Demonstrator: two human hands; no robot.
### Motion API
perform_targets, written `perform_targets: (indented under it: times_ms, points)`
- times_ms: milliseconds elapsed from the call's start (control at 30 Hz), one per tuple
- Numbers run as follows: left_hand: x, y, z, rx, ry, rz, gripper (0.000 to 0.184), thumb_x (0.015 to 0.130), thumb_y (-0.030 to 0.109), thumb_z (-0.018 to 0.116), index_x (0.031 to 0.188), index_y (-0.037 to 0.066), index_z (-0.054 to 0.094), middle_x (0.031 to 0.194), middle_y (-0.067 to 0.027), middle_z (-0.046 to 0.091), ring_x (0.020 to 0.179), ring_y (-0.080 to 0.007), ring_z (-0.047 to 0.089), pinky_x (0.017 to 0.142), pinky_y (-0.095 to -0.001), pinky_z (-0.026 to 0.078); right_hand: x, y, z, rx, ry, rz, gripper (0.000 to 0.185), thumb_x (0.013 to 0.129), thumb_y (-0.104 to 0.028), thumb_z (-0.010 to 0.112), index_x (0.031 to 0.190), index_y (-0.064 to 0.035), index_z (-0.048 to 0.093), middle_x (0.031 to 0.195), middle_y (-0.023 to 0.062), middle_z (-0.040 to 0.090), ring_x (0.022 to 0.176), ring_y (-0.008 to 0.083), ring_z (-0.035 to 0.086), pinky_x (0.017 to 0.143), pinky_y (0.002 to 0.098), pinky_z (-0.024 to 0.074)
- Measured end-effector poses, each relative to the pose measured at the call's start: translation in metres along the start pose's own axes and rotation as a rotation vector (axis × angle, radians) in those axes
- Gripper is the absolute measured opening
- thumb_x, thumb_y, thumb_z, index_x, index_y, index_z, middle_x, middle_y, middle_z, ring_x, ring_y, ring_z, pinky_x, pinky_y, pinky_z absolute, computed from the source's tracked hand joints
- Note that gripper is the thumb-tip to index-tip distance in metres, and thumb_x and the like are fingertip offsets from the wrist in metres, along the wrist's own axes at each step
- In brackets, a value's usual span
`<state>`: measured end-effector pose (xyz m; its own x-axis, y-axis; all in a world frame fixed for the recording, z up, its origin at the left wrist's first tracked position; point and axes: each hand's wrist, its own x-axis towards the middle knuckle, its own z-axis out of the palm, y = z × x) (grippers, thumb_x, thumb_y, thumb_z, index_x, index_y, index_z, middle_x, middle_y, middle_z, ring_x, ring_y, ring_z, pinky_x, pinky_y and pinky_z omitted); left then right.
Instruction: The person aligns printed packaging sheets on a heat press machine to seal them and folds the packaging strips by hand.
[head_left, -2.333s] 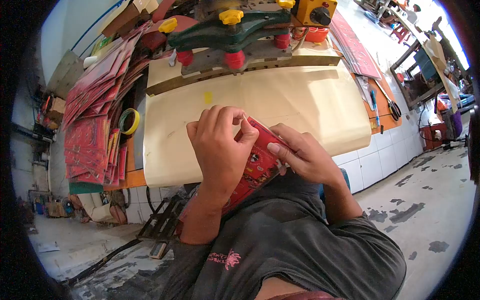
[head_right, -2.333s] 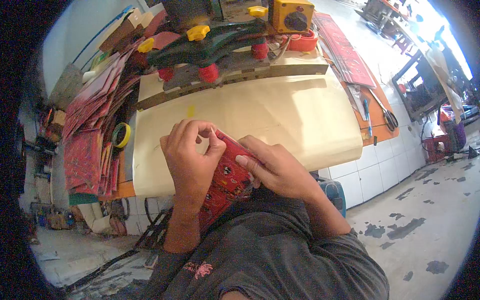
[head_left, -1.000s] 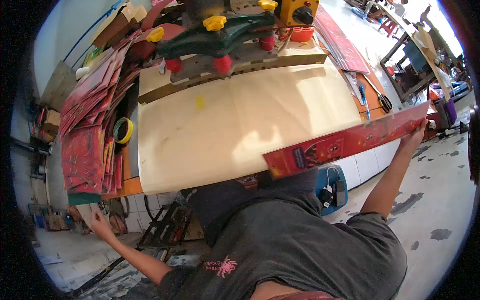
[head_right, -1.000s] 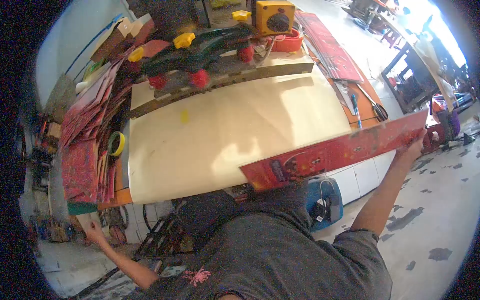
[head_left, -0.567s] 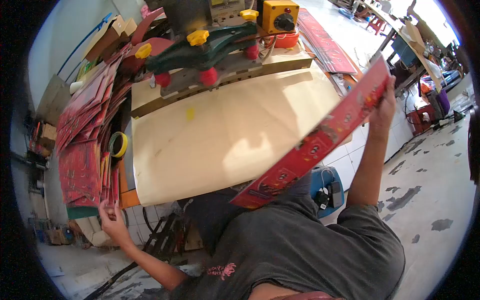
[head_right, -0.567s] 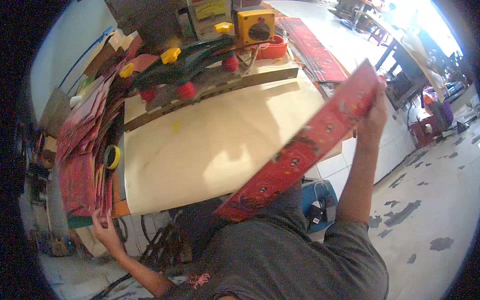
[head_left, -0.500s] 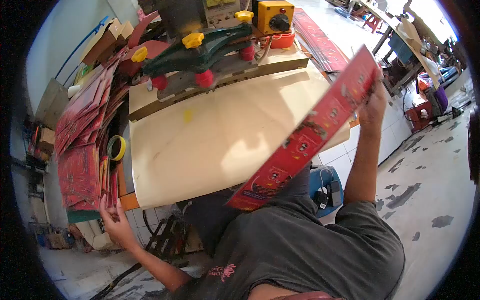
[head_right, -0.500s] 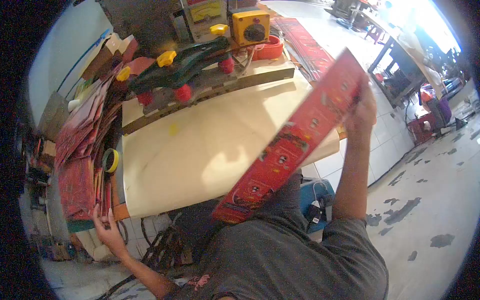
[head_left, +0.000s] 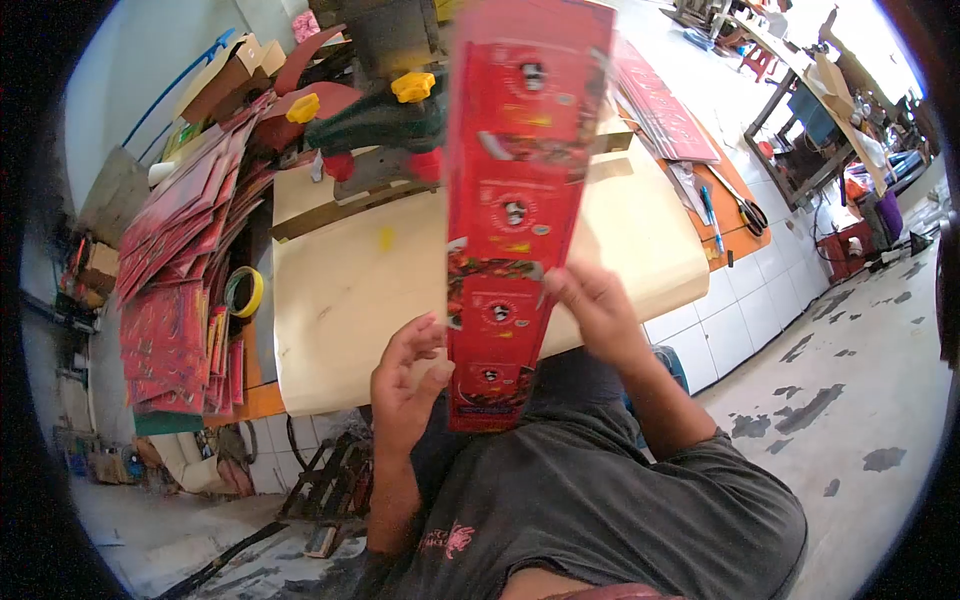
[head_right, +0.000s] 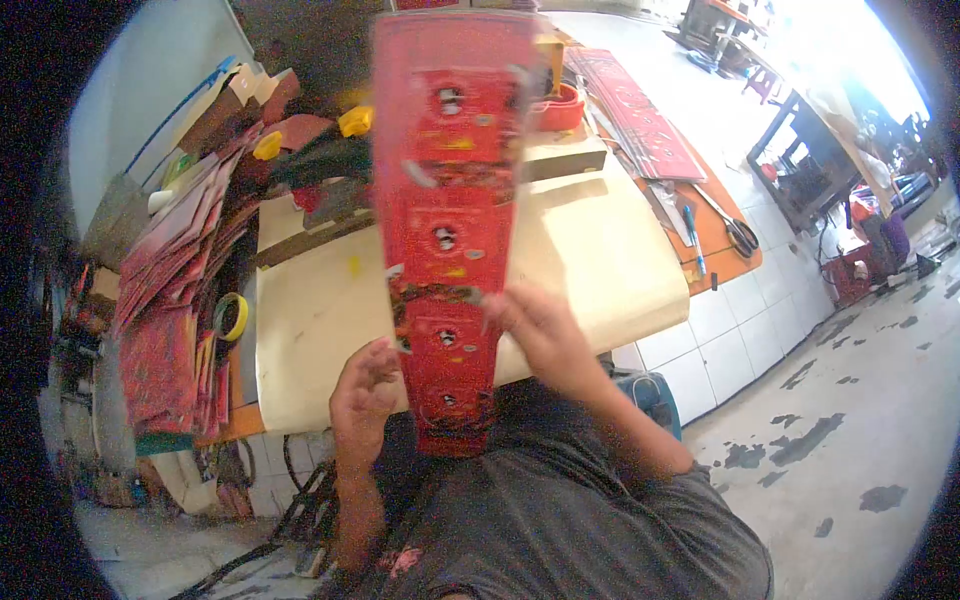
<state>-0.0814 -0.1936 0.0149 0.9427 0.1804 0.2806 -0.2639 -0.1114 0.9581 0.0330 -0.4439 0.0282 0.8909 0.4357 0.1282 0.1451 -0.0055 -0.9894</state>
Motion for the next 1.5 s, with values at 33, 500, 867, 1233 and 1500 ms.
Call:
perform_targets:
  times_ms: [33,500,867,1233,1500]
  points:
    - [-0.001,0.004,0.003,-0.114,-0.001,-0.117,0.043,0.095,0.004,0.071,0.134,-0.005,0.058,0.121,-0.0125,0.069,0.109,-0.0187,0.067,0.088,-0.0313,0.053,-0.005,-0.004,0.015,-0.015,-0.029,-0.048,0.034,0.109,-0.026,0.056,0.123,0.0026,0.067,0.107,0.0084,0.074,0.100,0.0142,0.066,0.091,0.0317,0.0509]
    - [-0.014,0.013,-0.051,-0.803,0.529,0.177,0.051,0.101,0.011,0.066,0.148,0.010,0.046,0.145,-0.0103,0.057,0.131,-0.0240,0.057,0.109,-0.0480,0.051,-0.031,-0.001,0.024,-0.215,-0.669,-0.048,0.027,0.099,-0.024,0.070,0.113,-0.0015,0.071,0.102,0.0165,0.075,0.097,0.0292,0.072,0.089,0.0388,0.0538]
    - [0.001,0.004,-0.110,-0.587,0.791,0.041,0.042,0.101,0.011,0.067,0.139,0.001,0.056,0.130,-0.0101,0.068,0.110,-0.0165,0.069,0.091,-0.0341,0.061,-0.007,0.009,-0.059,0.330,0.145,0.112,0.020,0.098,-0.021,0.071,0.099,-0.0005,0.071,0.088,-0.0009,0.069,0.083,0.0075,0.062,0.077,0.0232,0.0491]
    - [-0.009,-0.009,-0.203,-0.429,0.743,0.040,0.029,0.099,0.010,0.071,0.127,0.003,0.066,0.117,-0.0086,0.073,0.100,-0.0139,0.071,0.084,-0.0300,0.061,0.022,-0.023,-0.124,0.126,0.491,-0.230,0.023,0.106,-0.024,0.062,0.108,-0.0014,0.068,0.095,0.0026,0.070,0.086,0.0068,0.063,0.080,0.0242,0.0496]
    - [0.001,-0.020,-0.209,0.283,0.463,-0.148,0.018,0.093,0.005,0.077,0.108,0.001,0.067,0.100,-0.0032,0.071,0.088,-0.0100,0.064,0.084,-0.0278,0.051,0.024,0.026,-0.163,0.089,0.158,-0.115,0.022,0.103,-0.024,0.067,0.110,-0.0028,0.068,0.105,0.0026,0.071,0.100,0.0113,0.063,0.093,0.0302,0.0491]
